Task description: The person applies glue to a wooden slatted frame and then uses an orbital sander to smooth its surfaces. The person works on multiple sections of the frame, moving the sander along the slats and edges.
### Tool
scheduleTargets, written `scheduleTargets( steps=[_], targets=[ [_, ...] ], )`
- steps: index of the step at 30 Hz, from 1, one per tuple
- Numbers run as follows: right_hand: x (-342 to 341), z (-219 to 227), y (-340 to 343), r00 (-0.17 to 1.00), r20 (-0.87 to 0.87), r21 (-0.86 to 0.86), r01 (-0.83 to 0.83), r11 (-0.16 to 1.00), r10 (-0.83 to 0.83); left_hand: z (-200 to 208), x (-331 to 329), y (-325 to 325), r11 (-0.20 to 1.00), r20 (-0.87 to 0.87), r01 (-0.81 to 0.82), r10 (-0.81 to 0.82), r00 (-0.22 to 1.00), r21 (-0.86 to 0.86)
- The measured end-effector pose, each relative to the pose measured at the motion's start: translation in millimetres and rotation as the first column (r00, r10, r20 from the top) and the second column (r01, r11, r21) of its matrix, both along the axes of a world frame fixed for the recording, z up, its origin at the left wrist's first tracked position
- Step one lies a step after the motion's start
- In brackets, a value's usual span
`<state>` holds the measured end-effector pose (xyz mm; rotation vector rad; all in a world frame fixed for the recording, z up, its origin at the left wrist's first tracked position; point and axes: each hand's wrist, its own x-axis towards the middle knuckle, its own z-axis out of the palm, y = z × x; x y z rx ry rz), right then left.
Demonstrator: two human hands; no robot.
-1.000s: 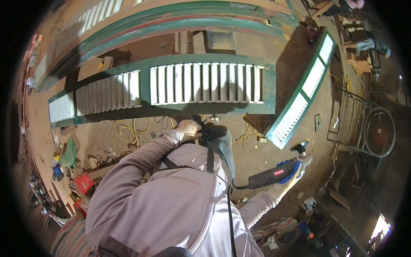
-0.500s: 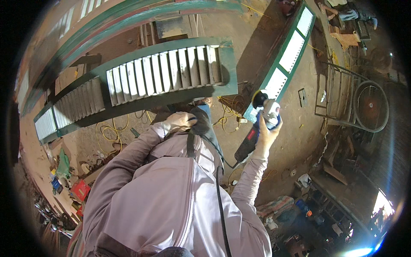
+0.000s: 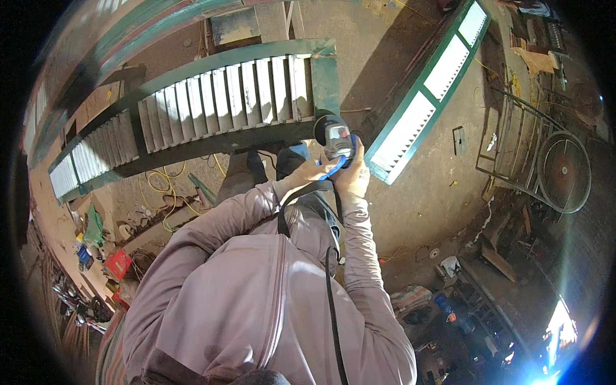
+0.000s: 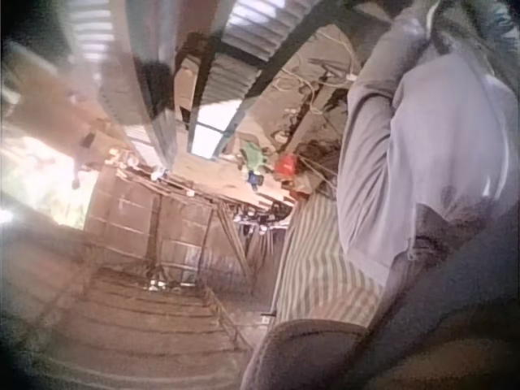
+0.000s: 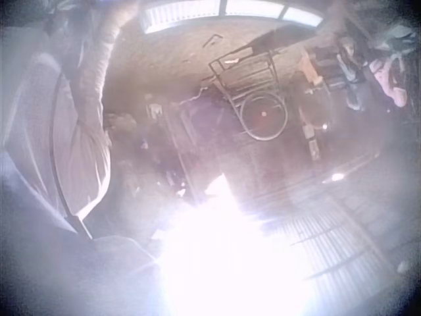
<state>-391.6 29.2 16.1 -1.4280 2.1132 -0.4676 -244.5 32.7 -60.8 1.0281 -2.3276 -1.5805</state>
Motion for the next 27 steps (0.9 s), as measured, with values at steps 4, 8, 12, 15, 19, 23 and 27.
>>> scheduleTargets(
  steps=[4,8,12,15,19,23,27],
  targets=[
    [7,-6,2,0.999,0.030,0.067,-0.015,0.998,0.013,23,6,-8,0.389,-0.026,-0.256,0.589,0.808,0.885],
    [17,-4,0,0.996,0.048,0.086,-0.083,0.993,0.079,52,13,-23,0.202,0.126,-0.337,0.661,0.740,0.920],
    [14,-4,-7,0.998,0.023,0.075,-0.056,0.996,0.054,-30,-10,2,0.193,-0.008,-0.241,0.795,0.606,0.951],
    [-3,-4,-5,1.000,0.000,0.093,-0.014,0.996,0.014,-11,-30,-17,0.361,-0.188,-0.104,0.686,0.703,0.927],
    [-8,-2,-3,1.000,-0.014,0.069,0.016,0.998,-0.015,13,-30,-28,0.536,0.053,-0.354,0.496,0.867,0.767],
    [5,-13,4,0.999,0.023,0.023,-0.039,0.999,0.038,11,-10,-19,0.454,0.109,-0.401,0.545,0.832,0.796],
    [9,-6,-2,1.000,0.021,0.092,0.001,0.996,-0.003,24,-16,-20,0.259,-0.138,-0.133,0.805,0.577,0.957]
  ],
)
